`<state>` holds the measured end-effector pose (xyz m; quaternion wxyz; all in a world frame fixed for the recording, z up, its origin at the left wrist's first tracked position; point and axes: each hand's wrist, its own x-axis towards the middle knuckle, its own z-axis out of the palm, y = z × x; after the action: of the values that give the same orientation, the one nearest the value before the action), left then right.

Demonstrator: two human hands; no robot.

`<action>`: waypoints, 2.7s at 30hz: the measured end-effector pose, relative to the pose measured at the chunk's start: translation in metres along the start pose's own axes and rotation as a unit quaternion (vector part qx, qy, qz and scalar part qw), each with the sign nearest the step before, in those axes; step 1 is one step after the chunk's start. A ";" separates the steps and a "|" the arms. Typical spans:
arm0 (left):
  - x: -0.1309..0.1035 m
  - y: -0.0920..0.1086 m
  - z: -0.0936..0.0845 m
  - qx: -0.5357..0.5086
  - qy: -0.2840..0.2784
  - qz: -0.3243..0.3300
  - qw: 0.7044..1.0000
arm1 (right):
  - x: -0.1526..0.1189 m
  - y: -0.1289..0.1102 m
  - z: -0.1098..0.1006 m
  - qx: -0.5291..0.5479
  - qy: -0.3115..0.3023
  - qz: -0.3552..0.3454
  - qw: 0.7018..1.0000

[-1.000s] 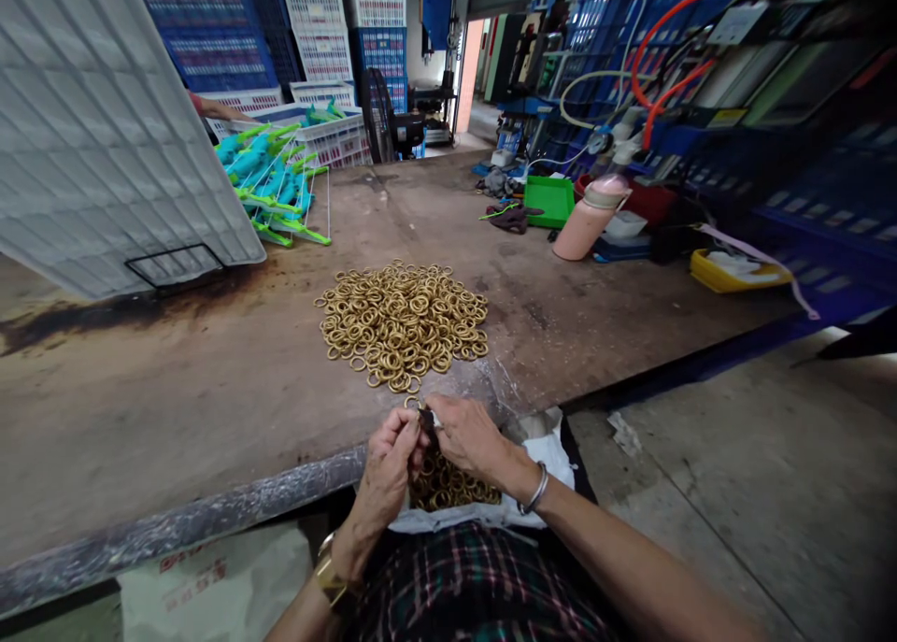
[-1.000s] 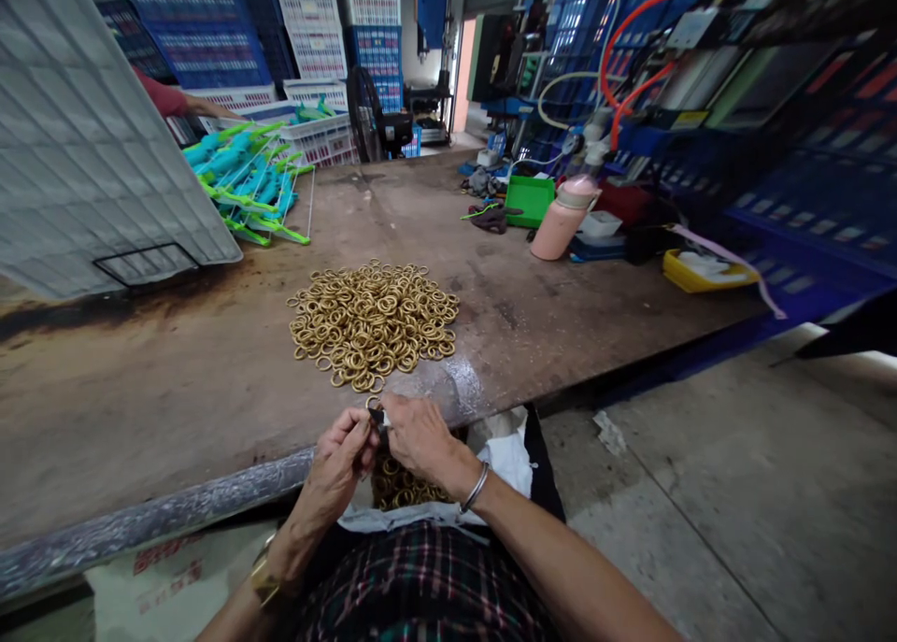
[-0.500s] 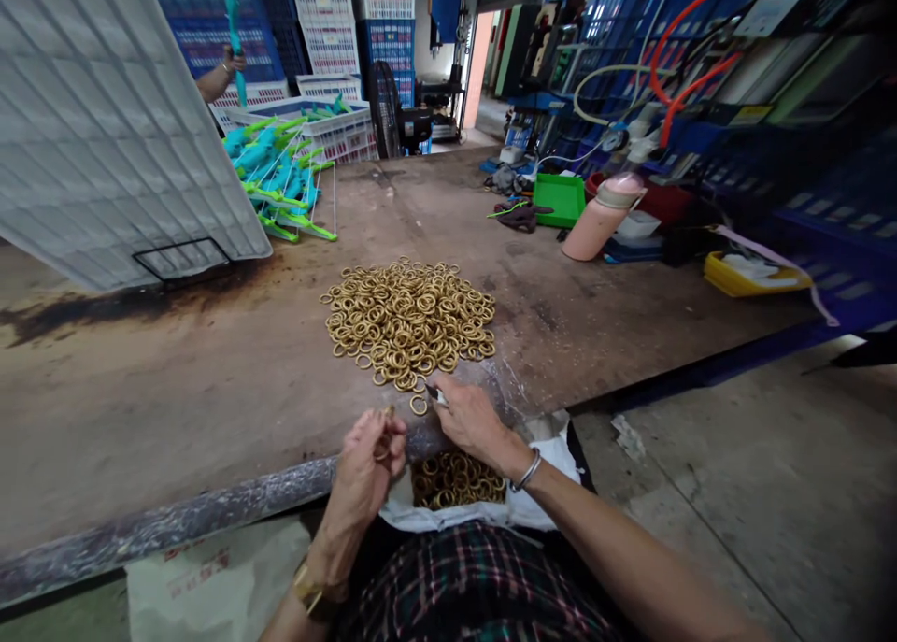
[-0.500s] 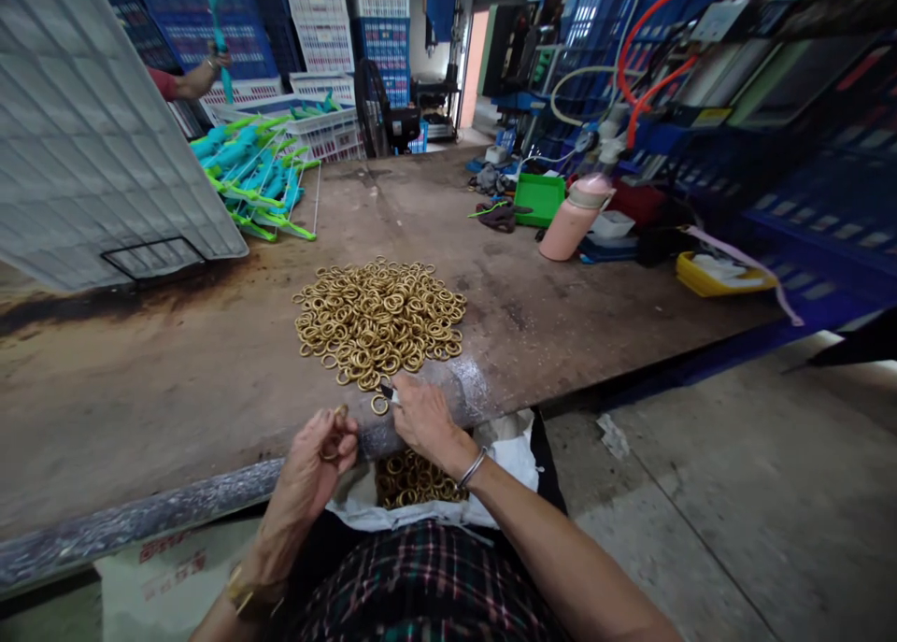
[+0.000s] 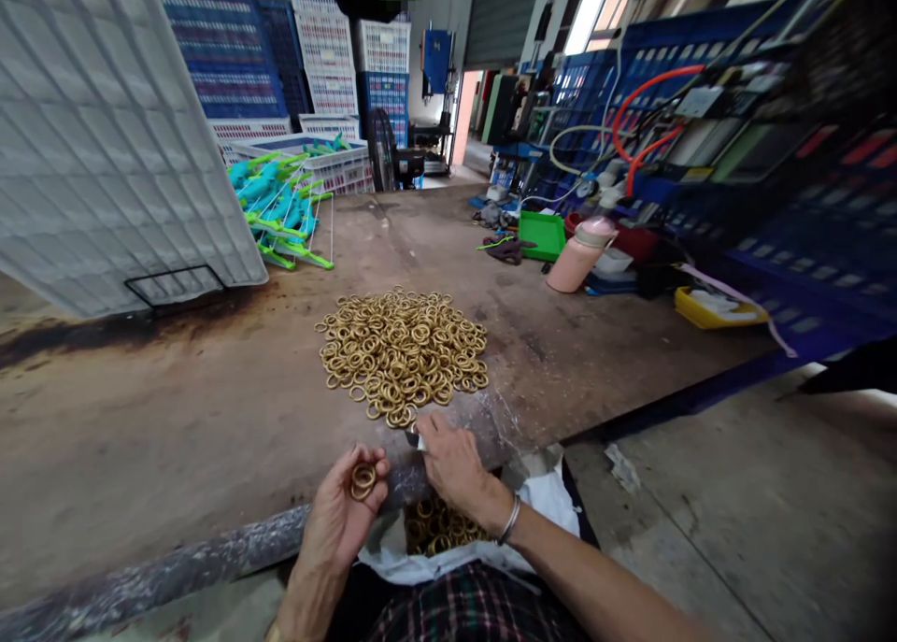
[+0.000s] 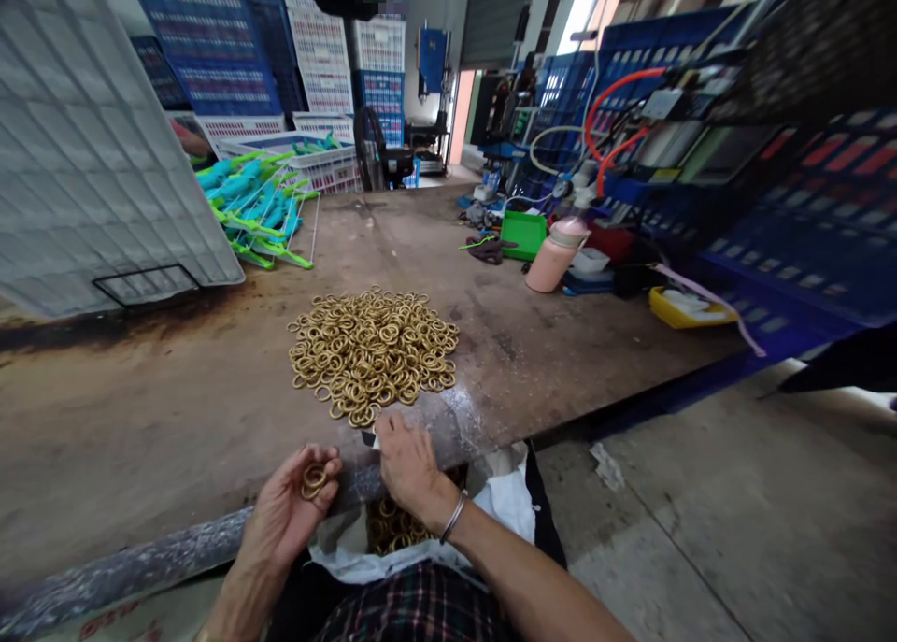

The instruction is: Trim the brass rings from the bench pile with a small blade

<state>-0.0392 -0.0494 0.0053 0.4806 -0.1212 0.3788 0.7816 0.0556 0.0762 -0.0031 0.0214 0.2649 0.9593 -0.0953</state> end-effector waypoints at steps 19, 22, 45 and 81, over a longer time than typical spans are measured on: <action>0.011 -0.021 0.017 0.389 -0.033 0.190 0.901 | 0.007 0.026 -0.012 0.374 -0.010 -0.065 0.925; 0.013 -0.023 0.019 0.425 -0.076 0.196 0.881 | 0.004 0.027 -0.018 0.483 -0.048 -0.071 0.872; 0.006 -0.034 0.023 0.364 -0.100 0.068 0.924 | 0.003 0.020 -0.017 0.511 -0.017 0.001 0.859; 0.016 -0.035 0.007 0.334 -0.144 0.113 0.924 | -0.009 0.016 -0.013 0.112 0.008 -0.104 0.988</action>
<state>-0.0165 -0.0249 -0.0161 0.4507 0.2042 0.5561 0.6678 0.0719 0.0872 0.0076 -0.0258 0.1655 0.9649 -0.2022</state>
